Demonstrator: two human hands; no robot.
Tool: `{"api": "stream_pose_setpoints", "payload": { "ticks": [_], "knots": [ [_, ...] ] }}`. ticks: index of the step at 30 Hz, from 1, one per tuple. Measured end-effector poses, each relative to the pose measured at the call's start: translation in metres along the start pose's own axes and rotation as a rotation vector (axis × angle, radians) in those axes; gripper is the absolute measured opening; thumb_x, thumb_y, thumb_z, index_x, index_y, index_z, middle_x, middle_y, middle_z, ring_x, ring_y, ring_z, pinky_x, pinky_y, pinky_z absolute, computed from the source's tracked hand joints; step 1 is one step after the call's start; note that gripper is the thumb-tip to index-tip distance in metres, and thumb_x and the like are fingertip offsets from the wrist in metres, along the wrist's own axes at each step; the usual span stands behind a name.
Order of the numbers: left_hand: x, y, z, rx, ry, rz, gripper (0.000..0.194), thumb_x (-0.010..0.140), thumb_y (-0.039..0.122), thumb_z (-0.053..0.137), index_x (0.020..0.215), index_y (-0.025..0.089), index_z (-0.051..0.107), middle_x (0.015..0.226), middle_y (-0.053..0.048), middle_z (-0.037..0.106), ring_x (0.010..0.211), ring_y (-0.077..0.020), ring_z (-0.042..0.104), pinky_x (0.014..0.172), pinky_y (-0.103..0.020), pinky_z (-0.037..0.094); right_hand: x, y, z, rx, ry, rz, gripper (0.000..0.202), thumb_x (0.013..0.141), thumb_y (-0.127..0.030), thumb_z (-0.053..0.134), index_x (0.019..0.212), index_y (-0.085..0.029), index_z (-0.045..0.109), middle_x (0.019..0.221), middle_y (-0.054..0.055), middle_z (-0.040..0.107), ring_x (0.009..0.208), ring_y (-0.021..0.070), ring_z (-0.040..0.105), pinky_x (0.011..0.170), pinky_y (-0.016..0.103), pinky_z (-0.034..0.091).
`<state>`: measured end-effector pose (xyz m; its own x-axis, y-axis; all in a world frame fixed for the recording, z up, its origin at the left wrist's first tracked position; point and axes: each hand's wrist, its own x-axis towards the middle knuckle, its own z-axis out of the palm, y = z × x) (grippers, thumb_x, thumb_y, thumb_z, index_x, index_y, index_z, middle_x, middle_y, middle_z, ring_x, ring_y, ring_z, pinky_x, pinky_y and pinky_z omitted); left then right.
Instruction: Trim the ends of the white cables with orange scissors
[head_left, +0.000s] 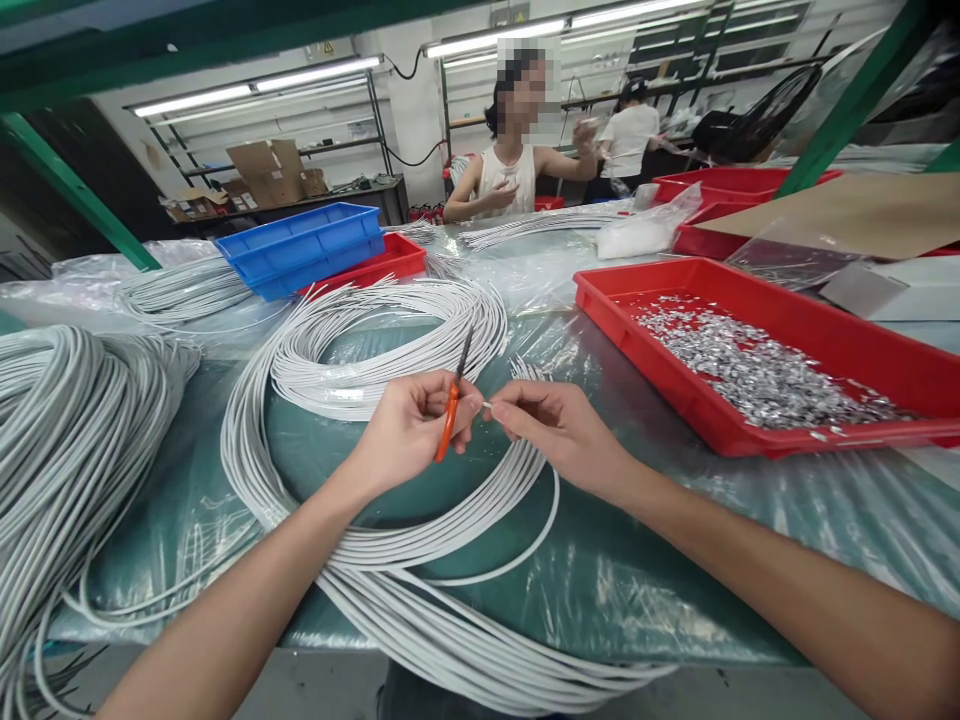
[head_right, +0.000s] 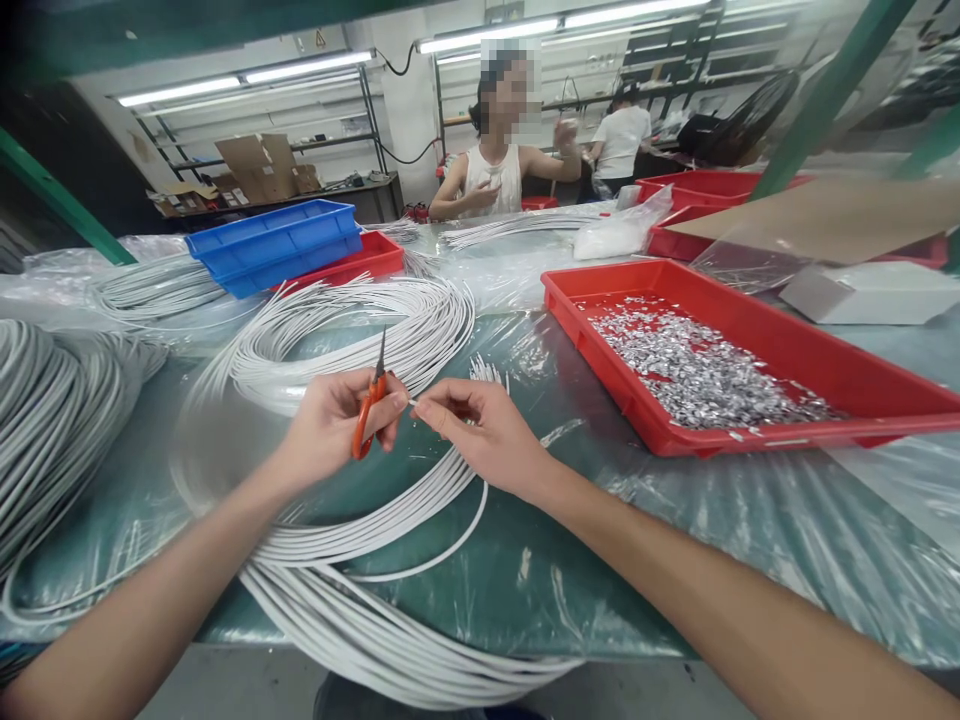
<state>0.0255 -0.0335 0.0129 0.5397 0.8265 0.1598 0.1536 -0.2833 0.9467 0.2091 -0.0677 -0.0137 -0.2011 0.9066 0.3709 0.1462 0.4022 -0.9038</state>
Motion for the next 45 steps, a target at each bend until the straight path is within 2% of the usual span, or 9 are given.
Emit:
{"api": "stream_pose_setpoints", "payload": {
  "ticks": [8,14,18,23,30,34,36,41,45],
  "knots": [
    [-0.0024,0.0004,0.0004,0.012,-0.053,-0.025,0.008,0.081,0.016,0.057,0.073,0.015,0.057,0.055,0.004,0.056,0.048,-0.0068,0.052,0.049,-0.017,0.043,-0.0057,-0.0027,0.0045,-0.347,0.14,-0.288,0.014,0.09,-0.017,0.058,0.078,-0.018,0.067,0.069,0.002,0.062,0.067,0.0154,0.054,0.068,0.031,0.043],
    [0.0001,0.002,-0.0023,-0.164,-0.126,-0.187,0.031,0.082,0.031,0.063,0.058,0.015,0.053,0.051,0.003,0.055,0.042,-0.0065,0.051,0.044,-0.019,0.038,-0.0031,-0.002,0.0012,-0.626,0.159,-0.504,0.015,0.089,-0.015,0.058,0.079,-0.021,0.068,0.073,0.004,0.068,0.073,0.0192,0.055,0.074,0.037,0.042],
    [0.0014,0.0007,-0.0006,-0.178,-0.086,-0.152,0.033,0.082,0.037,0.066,0.059,0.015,0.056,0.051,0.002,0.056,0.043,-0.0071,0.052,0.045,-0.019,0.04,-0.0008,-0.0024,0.0007,-0.421,0.121,-0.309,0.017,0.091,-0.018,0.055,0.077,-0.019,0.064,0.067,0.002,0.06,0.065,0.0153,0.052,0.067,0.031,0.042],
    [0.0,-0.0001,0.0022,-0.074,-0.045,-0.063,0.017,0.08,0.031,0.068,0.077,0.014,0.063,0.057,0.002,0.059,0.049,-0.0088,0.055,0.049,-0.019,0.043,-0.0017,-0.0044,-0.0011,-0.209,0.037,-0.121,0.022,0.092,-0.025,0.053,0.074,-0.016,0.062,0.069,0.001,0.058,0.066,0.0136,0.051,0.062,0.027,0.039],
    [-0.006,-0.0057,-0.003,0.351,0.008,0.181,0.007,0.08,0.021,0.064,0.078,0.014,0.065,0.067,0.001,0.06,0.061,-0.0089,0.049,0.06,-0.021,0.041,0.0,-0.0007,-0.0009,0.105,-0.049,0.135,0.024,0.085,-0.031,0.057,0.068,-0.015,0.062,0.061,0.0,0.053,0.058,0.0118,0.045,0.058,0.026,0.034],
    [-0.0077,-0.0057,-0.0039,0.506,-0.014,0.227,0.01,0.082,0.019,0.057,0.075,0.014,0.062,0.064,0.002,0.055,0.06,-0.0084,0.044,0.06,-0.021,0.039,-0.0003,0.0013,0.0,0.215,-0.126,0.262,0.024,0.084,-0.031,0.057,0.067,-0.015,0.062,0.061,0.0,0.053,0.056,0.0115,0.045,0.056,0.026,0.034],
    [-0.0072,-0.0042,-0.0024,0.449,-0.028,0.178,0.009,0.083,0.019,0.057,0.076,0.014,0.061,0.062,0.003,0.055,0.058,-0.0084,0.047,0.058,-0.021,0.04,-0.0019,0.0,0.0005,0.102,-0.094,0.176,0.022,0.086,-0.029,0.056,0.07,-0.015,0.062,0.064,0.001,0.054,0.058,0.0123,0.046,0.057,0.027,0.036],
    [-0.0032,0.0019,0.0022,0.058,-0.069,-0.056,0.005,0.08,0.014,0.056,0.076,0.015,0.059,0.056,0.004,0.058,0.049,-0.0079,0.054,0.049,-0.018,0.041,-0.0055,-0.0038,0.0017,-0.405,0.1,-0.305,0.018,0.09,-0.015,0.054,0.074,-0.015,0.063,0.068,0.002,0.057,0.066,0.0144,0.05,0.066,0.03,0.039],
    [-0.0001,0.0022,0.0001,-0.136,-0.095,-0.175,0.02,0.08,0.017,0.06,0.062,0.014,0.055,0.05,0.003,0.057,0.042,-0.0071,0.053,0.044,-0.017,0.038,-0.0041,-0.0006,0.0011,-0.672,0.137,-0.551,0.015,0.09,-0.011,0.055,0.078,-0.015,0.064,0.07,0.004,0.063,0.069,0.0164,0.052,0.07,0.034,0.039]
  ]
}}
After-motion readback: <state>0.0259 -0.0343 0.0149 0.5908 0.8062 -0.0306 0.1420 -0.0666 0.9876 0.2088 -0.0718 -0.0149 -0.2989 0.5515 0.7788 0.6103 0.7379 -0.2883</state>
